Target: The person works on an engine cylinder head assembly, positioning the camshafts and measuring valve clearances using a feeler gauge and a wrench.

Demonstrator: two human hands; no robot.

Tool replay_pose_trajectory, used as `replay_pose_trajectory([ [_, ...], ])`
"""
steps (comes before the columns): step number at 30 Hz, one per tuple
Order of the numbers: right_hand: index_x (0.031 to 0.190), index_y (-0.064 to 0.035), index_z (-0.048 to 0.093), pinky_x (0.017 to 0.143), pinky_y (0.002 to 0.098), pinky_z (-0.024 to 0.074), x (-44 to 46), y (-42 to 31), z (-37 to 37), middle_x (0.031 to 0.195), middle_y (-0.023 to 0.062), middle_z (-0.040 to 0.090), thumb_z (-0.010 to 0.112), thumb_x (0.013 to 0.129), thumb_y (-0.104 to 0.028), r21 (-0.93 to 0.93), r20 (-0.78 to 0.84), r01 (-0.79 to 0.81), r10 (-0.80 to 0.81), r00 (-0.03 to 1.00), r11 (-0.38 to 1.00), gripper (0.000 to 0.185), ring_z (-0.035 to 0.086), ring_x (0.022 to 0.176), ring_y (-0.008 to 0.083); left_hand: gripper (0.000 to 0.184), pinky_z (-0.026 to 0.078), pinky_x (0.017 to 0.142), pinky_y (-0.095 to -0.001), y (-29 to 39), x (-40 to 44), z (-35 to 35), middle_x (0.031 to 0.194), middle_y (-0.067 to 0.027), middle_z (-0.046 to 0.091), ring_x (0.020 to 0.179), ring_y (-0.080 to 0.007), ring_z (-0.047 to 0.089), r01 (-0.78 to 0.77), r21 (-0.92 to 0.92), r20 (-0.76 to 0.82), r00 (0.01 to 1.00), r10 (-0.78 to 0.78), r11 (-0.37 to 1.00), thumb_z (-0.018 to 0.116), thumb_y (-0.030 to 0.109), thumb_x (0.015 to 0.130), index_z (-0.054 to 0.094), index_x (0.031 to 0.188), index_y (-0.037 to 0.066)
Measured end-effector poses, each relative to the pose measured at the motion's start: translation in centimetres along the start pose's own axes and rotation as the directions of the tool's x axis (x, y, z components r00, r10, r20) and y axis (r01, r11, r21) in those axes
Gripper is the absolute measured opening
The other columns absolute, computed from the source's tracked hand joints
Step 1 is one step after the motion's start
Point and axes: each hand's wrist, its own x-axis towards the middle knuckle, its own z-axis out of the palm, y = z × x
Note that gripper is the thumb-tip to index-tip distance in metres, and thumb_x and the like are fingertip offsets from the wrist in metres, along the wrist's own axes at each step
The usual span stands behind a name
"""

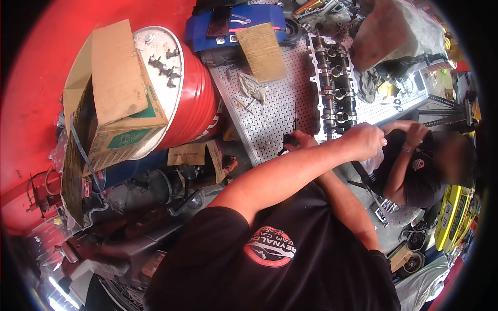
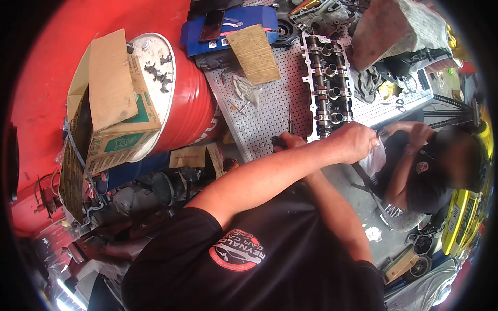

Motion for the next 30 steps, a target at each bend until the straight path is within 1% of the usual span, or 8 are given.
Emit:
replay_pose_trajectory([
  [3, 0.111, -0.0048, 0.061, 0.101, 0.0446, 0.0389, -1.2, 6.8, 2.5, 0.122, 0.0153, 0.060, 0.066, 0.084, -0.032, -0.130, -0.200, 0.277, -0.298, 0.933, 0.952, 0.039, 0.056, 0.109, 0.0307, 0.035, 0.051, 0.072, -0.0506, -0.4, 0.1, 0.7, 0.076, -0.0237, 0.067, 0.077, -0.0414, 0.066, -0.054, 0.018, -0.059, 0.997, 0.055, 0.998, 0.056, 0.027, 0.094, 0.069, 0.076, 0.001],
  [6, 0.106, -0.0081, 0.060, 0.094, 0.0425, 0.0414, -1.2, 8.9, 2.5, 0.108, 0.0129, 0.060, 0.063, 0.084, -0.031, -0.241, -0.065, 0.375, -0.400, 0.914, 0.895, 0.032, 0.055, 0.101, 0.0289, 0.034, 0.051, 0.072, -0.0503, -0.4, 0.6, 0.9, 0.075, -0.0232, 0.066, 0.077, -0.0412, 0.066, -0.051, 0.034, -0.031, 0.998, 0.052, 0.998, 0.056, 0.026, 0.095, 0.068, 0.076, 0.001],
  [11, 0.093, -0.0113, 0.057, 0.088, 0.0407, 0.0425, 1.1, 14.8, 5.4, 0.095, 0.0081, 0.057, 0.058, 0.084, -0.028, 0.057, -0.115, 0.488, -0.480, 0.870, 0.871, 0.019, 0.053, 0.092, 0.0272, 0.033, 0.051, 0.073, -0.0500, -0.2, 0.9, 0.5, 0.077, -0.0229, 0.066, 0.078, -0.0405, 0.066, -0.035, 0.032, -0.027, 0.999, 0.035, 0.999, 0.056, 0.025, 0.094, 0.067, 0.076, -0.001],
  [15, 0.089, -0.0109, 0.056, 0.086, 0.0389, 0.0432, -0.4, 8.9, 1.8, 0.092, 0.0055, 0.057, 0.057, 0.083, -0.026, -0.585, 0.075, 0.461, -0.522, 0.849, 0.667, 0.016, 0.054, 0.091, 0.0244, 0.033, 0.051, 0.073, -0.0495, -0.2, 0.8, 0.6, 0.077, -0.0225, 0.066, 0.078, -0.0400, 0.066, -0.037, 0.044, -0.045, 0.998, 0.038, 0.998, 0.056, 0.025, 0.094, 0.067, 0.077, 0.000],
  [23, 0.085, -0.0095, 0.053, 0.082, 0.0382, 0.0443, 0.1, 10.1, 2.0, 0.087, 0.0064, 0.055, 0.056, 0.083, -0.026, -0.509, 0.004, 0.553, -0.641, 0.768, 0.659, 0.017, 0.054, 0.091, 0.0251, 0.029, 0.051, 0.074, -0.0507, -0.6, 0.7, 1.2, 0.078, -0.0238, 0.065, 0.080, -0.0424, 0.065, -0.079, 0.089, -0.039, 0.996, 0.082, 0.993, 0.056, 0.024, 0.095, 0.064, 0.081, 0.000],
  [25, 0.095, -0.0165, 0.049, 0.097, 0.0362, 0.0354, 0.6, 11.6, 2.6, 0.092, 0.0001, 0.049, 0.037, 0.096, -0.041, -0.470, 0.148, 0.516, -0.513, 0.846, 0.716, 0.027, 0.047, 0.095, 0.0186, 0.029, 0.052, 0.075, -0.0492, 0.1, 0.6, 1.0, 0.079, -0.0219, 0.067, 0.080, -0.0395, 0.066, -0.053, 0.106, -0.020, 0.998, 0.055, 0.993, 0.053, 0.024, 0.095, 0.067, 0.083, 0.002],
  [29, 0.091, -0.0141, 0.048, 0.094, 0.0372, 0.0366, 3.8, 19.7, 8.0, 0.088, 0.0004, 0.050, 0.040, 0.095, -0.036, -0.953, 0.296, 0.287, -0.471, 0.831, -0.094, 0.024, 0.048, 0.091, 0.0186, 0.029, 0.052, 0.075, -0.0500, 1.2, 0.5, 0.7, 0.081, -0.0228, 0.068, 0.082, -0.0395, 0.067, 0.024, 0.082, 0.027, 0.999, -0.026, 0.996, 0.054, 0.024, 0.095, 0.067, 0.083, 0.001],
  [30, 0.090, -0.0136, 0.049, 0.094, 0.0375, 0.0368, 3.7, 18.8, 7.4, 0.087, 0.0007, 0.050, 0.042, 0.094, -0.035, -0.950, 0.283, 0.312, -0.490, 0.824, -0.024, 0.023, 0.049, 0.090, 0.0189, 0.028, 0.052, 0.075, -0.0501, 0.4, 0.7, 1.7, 0.081, -0.0225, 0.068, 0.082, -0.0394, 0.067, -0.008, 0.104, 0.026, 1.000, 0.005, 0.995, 0.054, 0.023, 0.095, 0.067, 0.083, 0.001],
])
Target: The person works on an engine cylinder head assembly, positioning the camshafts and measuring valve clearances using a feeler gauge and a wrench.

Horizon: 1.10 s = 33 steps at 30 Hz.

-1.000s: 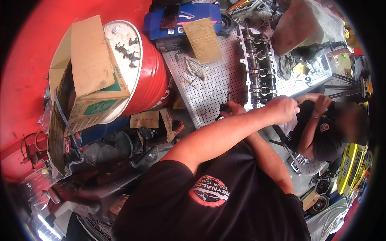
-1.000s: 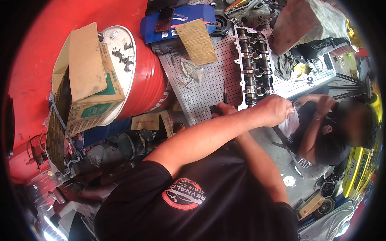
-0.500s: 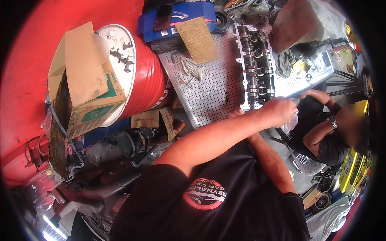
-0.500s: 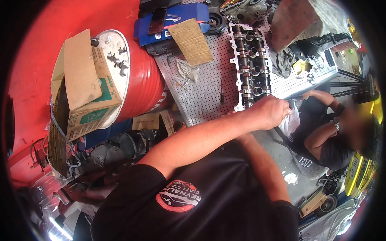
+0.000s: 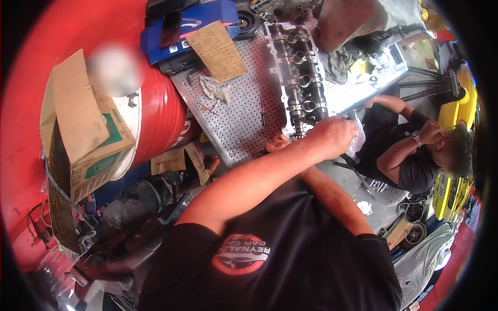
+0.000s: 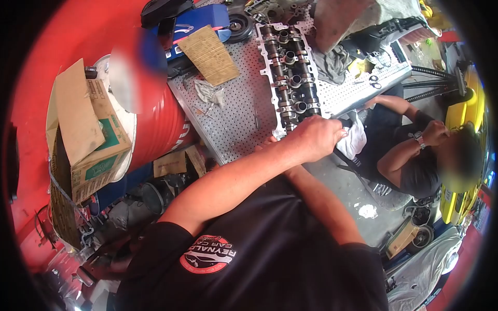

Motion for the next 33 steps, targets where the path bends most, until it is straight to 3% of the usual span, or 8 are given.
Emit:
replay_pose_trajectory([
  [1, 0.089, -0.0131, 0.049, 0.093, 0.0378, 0.0371, 0.1, 0.5, -1.0, 0.086, 0.0010, 0.051, 0.043, 0.093, -0.034, 0.074, -0.021, -0.009, 0.011, 1.000, 0.997, 0.022, 0.050, 0.090, 0.0192, 0.028, 0.052, 0.075, -0.0501, -0.5, 0.2, 0.5, 0.081, -0.0222, 0.068, 0.082, -0.0394, 0.067, -0.024, 0.029, -0.010, 1.000, 0.024, 0.999, 0.055, 0.023, 0.095, 0.067, 0.084, 0.001],
  [3, 0.089, -0.0121, 0.051, 0.093, 0.0387, 0.0375, 0.0, 4.3, -9.5, 0.085, 0.0021, 0.052, 0.046, 0.090, -0.032, 0.775, -0.088, -0.023, 0.144, 0.986, 0.631, 0.021, 0.051, 0.090, 0.0206, 0.026, 0.053, 0.073, -0.0491, -0.8, 0.2, 0.9, 0.080, -0.0183, 0.068, 0.080, -0.0373, 0.067, -0.061, 0.028, -0.049, 0.997, 0.063, 0.998, 0.057, 0.023, 0.093, 0.066, 0.080, 0.003],
  [5, 0.090, -0.0099, 0.055, 0.093, 0.0416, 0.0388, 0.1, 4.8, -10.5, 0.084, 0.0064, 0.058, 0.053, 0.085, -0.032, 0.831, -0.113, -0.016, 0.198, 0.974, 0.556, 0.022, 0.057, 0.091, 0.0244, 0.030, 0.053, 0.073, -0.0491, -1.2, 0.2, 1.5, 0.078, -0.0225, 0.066, 0.080, -0.0403, 0.067, -0.141, 0.086, -0.119, 0.981, 0.151, 0.986, 0.054, 0.026, 0.097, 0.065, 0.083, 0.002],
  [11, 0.094, -0.0066, 0.058, 0.098, 0.0450, 0.0377, 0.0, 5.2, -10.8, 0.092, 0.0108, 0.065, 0.056, 0.083, -0.030, 0.820, -0.120, 0.016, 0.145, 0.982, 0.573, 0.026, 0.062, 0.096, 0.0278, 0.030, 0.053, 0.070, -0.0489, 0.4, 0.6, 0.3, 0.071, -0.0181, 0.066, 0.073, -0.0384, 0.066, 0.047, -0.029, -0.062, 0.997, -0.048, 0.998, 0.059, 0.024, 0.090, 0.065, 0.071, 0.002],
  [18, 0.093, -0.0071, 0.056, 0.101, 0.0458, 0.0369, -0.2, 3.7, -6.9, 0.092, 0.0109, 0.062, 0.056, 0.082, -0.027, 0.827, -0.057, 0.013, 0.061, 0.996, 0.562, 0.023, 0.061, 0.095, 0.0285, 0.028, 0.053, 0.068, -0.0502, -0.8, 1.3, 1.5, 0.071, -0.0216, 0.066, 0.072, -0.0403, 0.067, -0.089, -0.060, -0.180, 0.981, 0.077, 0.994, 0.058, 0.023, 0.092, 0.065, 0.075, 0.002],
  [22, 0.086, -0.0075, 0.057, 0.098, 0.0433, 0.0385, -0.1, 2.9, -6.2, 0.078, 0.0079, 0.058, 0.060, 0.070, -0.027, 0.823, -0.337, 0.147, 0.262, 0.904, 0.549, 0.026, 0.061, 0.088, 0.0257, 0.028, 0.051, 0.068, -0.0513, 0.3, 1.5, 0.6, 0.072, -0.0231, 0.065, 0.074, -0.0411, 0.066, 0.040, -0.043, -0.065, 0.997, -0.043, 0.998, 0.058, 0.025, 0.095, 0.063, 0.081, 0.002],
  [26, 0.087, -0.0077, 0.057, 0.100, 0.0435, 0.0377, 0.0, 1.5, -4.7, 0.080, 0.0081, 0.058, 0.060, 0.071, -0.028, 0.819, -0.348, 0.131, 0.303, 0.887, 0.558, 0.026, 0.060, 0.091, 0.0260, 0.026, 0.053, 0.069, -0.0497, 0.2, 1.6, 0.7, 0.073, -0.0206, 0.067, 0.074, -0.0387, 0.067, 0.064, -0.003, -0.040, 0.997, -0.064, 0.998, 0.056, 0.025, 0.094, 0.066, 0.083, 0.003],
  [33, 0.097, -0.0061, 0.056, 0.108, 0.0495, 0.0334, -0.4, 4.9, -10.0, 0.093, 0.0085, 0.061, 0.049, 0.092, -0.024, 0.878, -0.147, 0.052, 0.164, 0.976, 0.475, 0.020, 0.059, 0.098, 0.0234, 0.029, 0.053, 0.067, -0.0502, 0.6, 2.7, 1.1, 0.071, -0.0211, 0.066, 0.073, -0.0393, 0.067, 0.053, -0.024, -0.031, 0.998, -0.054, 0.998, 0.057, 0.025, 0.095, 0.063, 0.080, 0.001],
])
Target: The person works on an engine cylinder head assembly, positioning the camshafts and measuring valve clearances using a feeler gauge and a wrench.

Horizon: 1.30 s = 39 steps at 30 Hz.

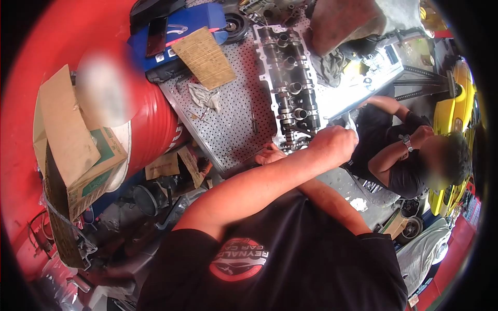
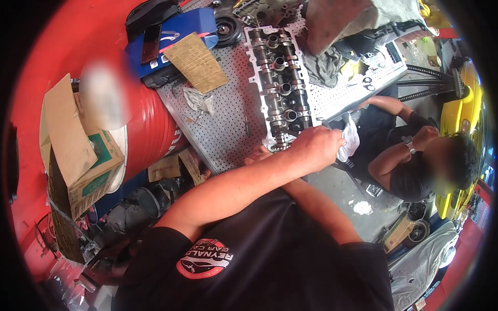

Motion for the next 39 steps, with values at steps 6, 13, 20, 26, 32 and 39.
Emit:
replay_pose_trajectory([
  [6, 0.102, -0.0110, 0.058, 0.107, 0.0495, 0.0320, 0.1, 0.3, 0.4, 0.101, 0.0054, 0.062, 0.048, 0.092, -0.022, -0.116, 0.262, -0.033, 0.062, 0.963, 0.993, 0.018, 0.056, 0.108, 0.0221, 0.019, 0.054, 0.062, -0.0481, -0.9, 1.8, 1.5, 0.068, -0.0209, 0.066, 0.066, -0.0377, 0.067, -0.059, 0.006, -0.012, 0.998, 0.059, 0.998, 0.060, 0.014, 0.078, 0.069, 0.067, 0.001],
  [13, 0.104, -0.0100, 0.057, 0.108, 0.0491, 0.0296, -0.6, 0.5, 0.2, 0.097, 0.0036, 0.062, 0.053, 0.090, -0.025, 0.191, 0.205, -0.128, 0.088, 0.975, 0.973, 0.022, 0.055, 0.110, 0.0199, 0.024, 0.055, 0.060, -0.0435, -1.2, 3.2, 2.1, 0.067, -0.0169, 0.067, 0.066, -0.0328, 0.069, -0.028, 0.130, -0.017, 0.999, 0.030, 0.991, 0.060, 0.017, 0.084, 0.070, 0.067, 0.004],
  [20, 0.102, -0.0092, 0.058, 0.109, 0.0493, 0.0273, -0.2, 0.1, -0.4, 0.092, 0.0071, 0.062, 0.052, 0.092, -0.024, -0.084, 0.217, 0.016, 0.003, 0.976, 0.996, 0.019, 0.059, 0.103, 0.0230, 0.023, 0.056, 0.061, -0.0438, -0.9, 3.5, 2.2, 0.070, -0.0170, 0.068, 0.066, -0.0332, 0.069, 0.017, 0.130, -0.002, 1.000, -0.017, 0.991, 0.059, 0.016, 0.083, 0.070, 0.067, 0.004],
  [26, 0.113, -0.0101, 0.058, 0.111, 0.0486, 0.0277, -1.1, 2.3, 2.3, 0.113, 0.0057, 0.062, 0.051, 0.098, -0.028, -0.091, 0.465, -0.080, 0.113, 0.878, 0.993, 0.024, 0.054, 0.113, 0.0225, 0.020, 0.055, 0.060, -0.0442, -1.8, 4.1, 3.6, 0.064, -0.0147, 0.065, 0.065, -0.0334, 0.068, -0.018, 0.081, -0.018, 1.000, 0.020, 0.997, 0.059, 0.016, 0.080, 0.069, 0.065, 0.007],
  [32, 0.087, -0.0098, 0.052, 0.111, 0.0535, 0.0244, 0.6, 0.4, -1.0, 0.081, 0.0070, 0.058, 0.052, 0.092, -0.026, 0.068, 0.242, -0.057, 0.039, 0.969, 0.996, 0.017, 0.059, 0.094, 0.0252, 0.018, 0.057, 0.060, -0.0402, -0.1, 4.6, 1.8, 0.076, -0.0160, 0.072, 0.071, -0.0279, 0.072, 0.125, 0.118, 0.047, 0.990, -0.131, 0.985, 0.057, 0.011, 0.081, 0.073, 0.077, 0.004],
  [39, 0.099, -0.0079, 0.060, 0.113, 0.0524, 0.0240, 1.4, -0.5, -2.6, 0.078, 0.0063, 0.060, 0.063, 0.079, -0.030, 0.071, 0.275, -0.094, 0.071, 0.959, 0.993, 0.030, 0.063, 0.093, 0.0258, 0.018, 0.057, 0.061, -0.0417, 0.9, 4.6, 1.8, 0.075, -0.0170, 0.071, 0.070, -0.0305, 0.072, 0.206, 0.064, -0.063, 0.977, -0.202, 0.977, 0.056, 0.011, 0.081, 0.072, 0.077, 0.004],
])
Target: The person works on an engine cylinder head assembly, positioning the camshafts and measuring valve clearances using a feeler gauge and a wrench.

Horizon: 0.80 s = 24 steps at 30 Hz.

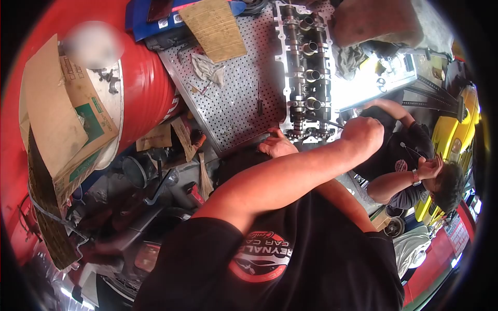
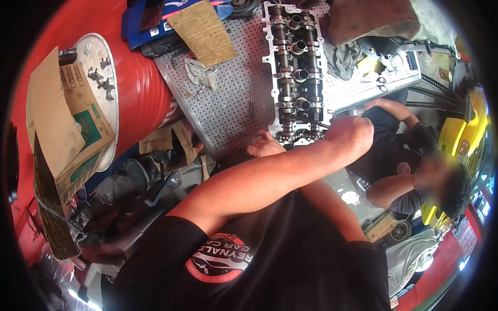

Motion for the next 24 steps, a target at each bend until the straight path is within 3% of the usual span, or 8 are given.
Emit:
replay_pose_trajectory([
  [8, 0.090, -0.0072, 0.058, 0.113, 0.0534, 0.0254, -0.2, 0.2, 0.4, 0.071, 0.0046, 0.054, 0.065, 0.080, -0.033, 0.038, -0.075, 0.051, -0.048, 0.996, 0.998, 0.028, 0.063, 0.088, 0.0247, 0.017, 0.057, 0.061, -0.0416, 0.1, 0.3, 0.0, 0.075, -0.0167, 0.071, 0.071, -0.0311, 0.072, -0.026, 0.001, 0.036, 0.999, 0.026, 1.000, 0.056, 0.011, 0.081, 0.071, 0.081, 0.003],
  [11, 0.096, -0.0072, 0.060, 0.112, 0.0535, 0.0247, -0.3, 0.5, 0.5, 0.077, 0.0055, 0.058, 0.064, 0.079, -0.030, 0.030, -0.039, 0.053, -0.052, 0.998, 0.998, 0.029, 0.063, 0.090, 0.0259, 0.017, 0.058, 0.062, -0.0408, 0.2, 0.8, -0.1, 0.077, -0.0161, 0.071, 0.072, -0.0304, 0.072, -0.025, 0.019, 0.091, 0.996, 0.023, 1.000, 0.056, 0.011, 0.082, 0.072, 0.083, 0.003],
  [17, 0.094, -0.0087, 0.057, 0.111, 0.0548, 0.0235, -0.2, 0.1, 0.0, 0.073, 0.0031, 0.054, 0.063, 0.081, -0.031, 0.012, 0.010, 0.042, -0.042, 0.999, 0.999, 0.026, 0.063, 0.088, 0.0239, 0.017, 0.058, 0.064, -0.0395, 0.5, 1.8, 0.4, 0.081, -0.0163, 0.072, 0.076, -0.0289, 0.073, 0.004, 0.041, 0.151, 0.988, -0.011, 0.999, 0.057, 0.011, 0.083, 0.073, 0.084, 0.004],
  [24, 0.095, -0.0102, 0.056, 0.112, 0.0549, 0.0224, -0.4, 1.6, 2.2, 0.073, 0.0017, 0.055, 0.062, 0.082, -0.032, 0.065, -0.053, 0.072, -0.068, 0.996, 0.995, 0.025, 0.063, 0.088, 0.0224, 0.017, 0.059, 0.067, -0.0388, 0.4, 3.0, 1.3, 0.085, -0.0154, 0.073, 0.080, -0.0281, 0.073, 0.032, 0.051, 0.178, 0.983, -0.040, 0.998, 0.059, 0.011, 0.083, 0.075, 0.085, 0.004],
])
